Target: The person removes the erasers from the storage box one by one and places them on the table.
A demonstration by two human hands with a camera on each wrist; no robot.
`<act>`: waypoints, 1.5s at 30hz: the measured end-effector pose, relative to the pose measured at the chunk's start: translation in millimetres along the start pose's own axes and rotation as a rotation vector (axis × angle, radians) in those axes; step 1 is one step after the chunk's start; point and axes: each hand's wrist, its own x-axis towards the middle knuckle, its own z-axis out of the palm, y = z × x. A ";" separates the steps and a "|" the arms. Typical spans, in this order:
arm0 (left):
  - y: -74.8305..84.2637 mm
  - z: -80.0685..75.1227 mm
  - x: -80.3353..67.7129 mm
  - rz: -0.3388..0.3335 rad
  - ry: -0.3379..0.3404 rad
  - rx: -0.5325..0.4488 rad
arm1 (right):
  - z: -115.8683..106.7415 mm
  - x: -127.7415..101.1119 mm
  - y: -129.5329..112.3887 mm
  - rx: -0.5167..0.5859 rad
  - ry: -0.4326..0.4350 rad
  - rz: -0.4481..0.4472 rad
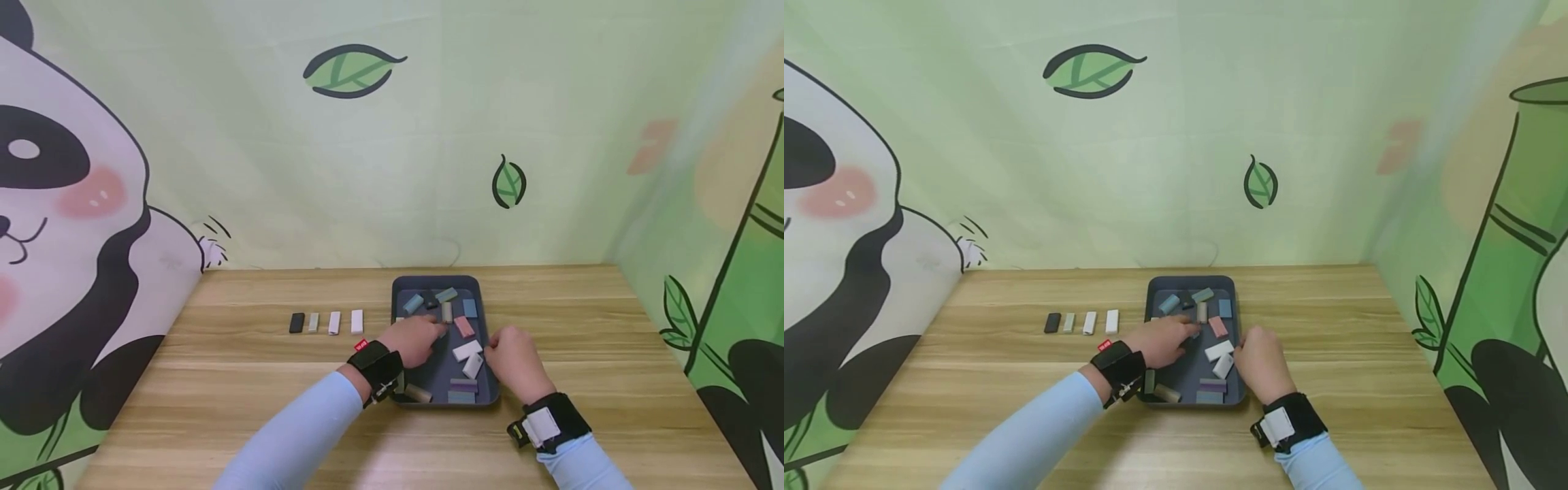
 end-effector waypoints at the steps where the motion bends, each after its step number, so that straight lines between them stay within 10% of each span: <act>1: 1.3 -1.1 -1.1 0.008 0.004 0.009 | 0.0 0.0 -0.2 0.001 -0.002 0.002; 15: 22.9 -3.8 -8.4 0.106 -0.050 -0.006 | 0.1 2.8 -1.3 0.022 -0.018 0.025; 29: 17.8 5.5 -18.0 0.048 -0.035 -0.095 | 1.8 4.5 -3.0 0.024 -0.027 0.021; 45: 15.9 1.0 -18.7 0.181 0.016 -0.041 | -1.8 -0.4 -0.1 0.028 -0.016 0.011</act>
